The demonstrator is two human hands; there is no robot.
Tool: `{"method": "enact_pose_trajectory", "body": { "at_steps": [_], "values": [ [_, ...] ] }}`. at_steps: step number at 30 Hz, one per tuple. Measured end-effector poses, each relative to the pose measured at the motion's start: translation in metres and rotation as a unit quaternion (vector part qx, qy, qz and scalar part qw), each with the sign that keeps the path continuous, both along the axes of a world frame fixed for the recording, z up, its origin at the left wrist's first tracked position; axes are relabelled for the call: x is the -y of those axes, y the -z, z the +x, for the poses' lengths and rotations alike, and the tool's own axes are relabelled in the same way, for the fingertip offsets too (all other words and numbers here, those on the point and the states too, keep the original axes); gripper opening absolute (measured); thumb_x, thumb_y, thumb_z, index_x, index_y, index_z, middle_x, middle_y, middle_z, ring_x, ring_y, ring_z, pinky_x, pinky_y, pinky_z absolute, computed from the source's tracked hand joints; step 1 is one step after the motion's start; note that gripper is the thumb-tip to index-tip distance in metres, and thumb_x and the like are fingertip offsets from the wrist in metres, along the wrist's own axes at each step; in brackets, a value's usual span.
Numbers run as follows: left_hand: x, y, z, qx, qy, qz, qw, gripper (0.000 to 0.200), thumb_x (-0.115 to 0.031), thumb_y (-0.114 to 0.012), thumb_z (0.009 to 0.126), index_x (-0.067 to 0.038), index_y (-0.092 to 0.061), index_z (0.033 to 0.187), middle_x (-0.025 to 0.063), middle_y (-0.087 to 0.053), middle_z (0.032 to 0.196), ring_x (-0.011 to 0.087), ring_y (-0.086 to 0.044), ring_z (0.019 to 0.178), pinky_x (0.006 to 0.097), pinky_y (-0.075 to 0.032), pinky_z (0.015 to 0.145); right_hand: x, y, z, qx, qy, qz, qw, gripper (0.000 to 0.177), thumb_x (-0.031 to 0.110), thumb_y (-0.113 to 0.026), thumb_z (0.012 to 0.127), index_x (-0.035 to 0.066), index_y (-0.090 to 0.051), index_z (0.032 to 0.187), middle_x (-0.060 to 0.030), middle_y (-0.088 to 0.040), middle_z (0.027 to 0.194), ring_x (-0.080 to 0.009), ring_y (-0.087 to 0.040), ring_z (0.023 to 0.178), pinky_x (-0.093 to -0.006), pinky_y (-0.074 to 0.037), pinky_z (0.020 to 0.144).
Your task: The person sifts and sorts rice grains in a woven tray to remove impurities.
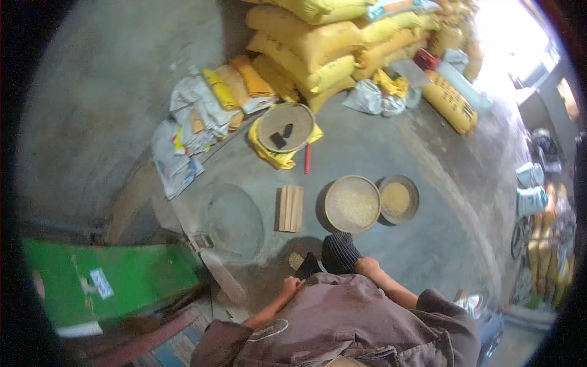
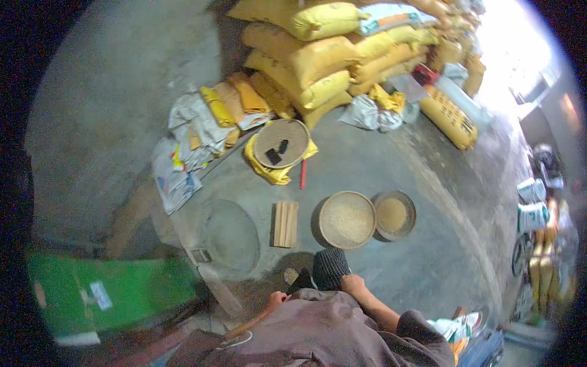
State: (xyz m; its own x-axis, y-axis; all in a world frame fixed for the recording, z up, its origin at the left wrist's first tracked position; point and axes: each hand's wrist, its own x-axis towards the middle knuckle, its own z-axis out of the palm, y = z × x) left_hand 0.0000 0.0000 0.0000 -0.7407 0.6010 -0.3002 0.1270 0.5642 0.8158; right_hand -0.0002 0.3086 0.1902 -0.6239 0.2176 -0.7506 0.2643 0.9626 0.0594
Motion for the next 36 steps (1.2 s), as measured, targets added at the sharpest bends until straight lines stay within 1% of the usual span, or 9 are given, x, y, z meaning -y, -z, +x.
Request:
{"method": "enact_pose_trajectory", "body": {
  "at_steps": [5, 12, 23, 25, 29, 30, 32, 35, 36],
  "values": [
    [0.178, -0.034, -0.124, 0.049, 0.118, -0.177, 0.976, 0.045, -0.047, -0.063, 0.083, -0.006, -0.069, 0.067, 0.0175, -0.066, 0.072, 0.0317, -0.064, 0.069, 0.0441, -0.051, 0.067, 0.146, 0.058, -0.035, -0.045, 0.133, -0.230, 0.963, 0.032, 0.031, -0.061, 0.079, 0.004, -0.069, 0.095, -0.0212, -0.067, 0.091, -0.0381, -0.064, 0.088, -0.0451, -0.051, 0.075],
    [0.100, -0.075, -0.223, -0.199, 0.053, -0.221, 0.953, 0.054, -0.051, -0.056, 0.086, -0.005, -0.061, 0.059, 0.0183, -0.062, 0.069, 0.0380, -0.062, 0.069, 0.0499, -0.048, 0.064, 0.124, 0.046, -0.065, -0.151, 0.300, -0.247, 0.909, 0.024, 0.025, -0.063, 0.080, 0.002, -0.062, 0.087, -0.0224, -0.066, 0.086, -0.0410, -0.063, 0.084, -0.0472, -0.049, 0.073],
    [-0.019, -0.229, -0.378, -0.126, 0.239, -0.260, 0.927, 0.053, -0.045, -0.057, 0.089, 0.001, -0.066, 0.064, 0.0266, -0.058, 0.064, 0.0442, -0.060, 0.062, 0.0485, -0.048, 0.059, 0.111, 0.026, -0.107, -0.168, 0.471, -0.252, 0.828, 0.027, 0.028, -0.064, 0.084, 0.001, -0.063, 0.086, -0.0223, -0.066, 0.085, -0.0386, -0.063, 0.086, -0.0462, -0.049, 0.073],
    [-0.036, -0.248, -0.401, 0.028, 0.327, -0.297, 0.897, 0.054, -0.046, -0.057, 0.089, 0.003, -0.065, 0.066, 0.0264, -0.058, 0.066, 0.0434, -0.060, 0.062, 0.0469, -0.048, 0.059, 0.117, 0.018, -0.119, -0.172, 0.566, -0.213, 0.778, 0.034, 0.034, -0.057, 0.088, 0.002, -0.068, 0.086, -0.0238, -0.066, 0.090, -0.0408, -0.064, 0.088, -0.0479, -0.049, 0.077],
    [-0.094, -0.250, -0.455, 0.049, 0.384, -0.299, 0.872, 0.052, -0.045, -0.060, 0.087, 0.003, -0.064, 0.068, 0.0254, -0.058, 0.066, 0.0412, -0.060, 0.062, 0.0443, -0.048, 0.059, 0.112, 0.017, -0.135, -0.184, 0.648, -0.215, 0.707, 0.037, 0.037, -0.054, 0.089, 0.003, -0.070, 0.086, -0.0232, -0.067, 0.088, -0.0404, -0.064, 0.086, -0.0467, -0.049, 0.077],
    [-0.111, -0.246, -0.470, 0.054, 0.399, -0.289, 0.869, 0.048, -0.043, -0.061, 0.085, 0.001, -0.066, 0.066, 0.0183, -0.059, 0.057, 0.0235, -0.059, 0.052, 0.0407, -0.047, 0.057, 0.114, 0.022, -0.143, -0.191, 0.673, -0.221, 0.679, 0.038, 0.037, -0.055, 0.088, 0.002, -0.070, 0.086, -0.0232, -0.067, 0.086, -0.0398, -0.065, 0.085, -0.0464, -0.049, 0.075],
    [-0.134, -0.200, -0.515, 0.079, 0.533, -0.327, 0.777, 0.032, -0.027, -0.060, 0.083, 0.003, -0.067, 0.076, 0.0264, -0.062, 0.077, 0.0399, -0.064, 0.067, 0.0444, -0.048, 0.062, 0.119, 0.039, -0.170, -0.209, 0.699, -0.237, 0.642, 0.040, 0.039, -0.057, 0.087, 0.002, -0.070, 0.084, -0.0229, -0.066, 0.084, -0.0377, -0.066, 0.084, -0.0451, -0.050, 0.073],
    [-0.154, -0.168, -0.555, 0.045, 0.722, -0.306, 0.620, 0.029, -0.024, -0.058, 0.080, 0.004, -0.067, 0.083, 0.0284, -0.064, 0.085, 0.0429, -0.065, 0.082, 0.0485, -0.050, 0.070, 0.139, 0.056, -0.214, -0.204, 0.660, -0.402, 0.601, 0.038, 0.035, -0.052, 0.090, 0.002, -0.070, 0.089, -0.0162, -0.070, 0.093, -0.0286, -0.067, 0.088, -0.0375, -0.049, 0.078],
    [-0.160, -0.163, -0.560, 0.084, 0.721, -0.353, 0.590, 0.032, -0.026, -0.057, 0.082, 0.004, -0.067, 0.083, 0.0275, -0.064, 0.084, 0.0442, -0.064, 0.081, 0.0484, -0.050, 0.069, 0.176, 0.065, -0.225, -0.288, 0.771, -0.417, 0.385, 0.034, 0.029, -0.050, 0.090, 0.001, -0.068, 0.099, -0.0119, -0.069, 0.101, -0.0222, -0.063, 0.095, -0.0346, -0.047, 0.083]
  ]
}}
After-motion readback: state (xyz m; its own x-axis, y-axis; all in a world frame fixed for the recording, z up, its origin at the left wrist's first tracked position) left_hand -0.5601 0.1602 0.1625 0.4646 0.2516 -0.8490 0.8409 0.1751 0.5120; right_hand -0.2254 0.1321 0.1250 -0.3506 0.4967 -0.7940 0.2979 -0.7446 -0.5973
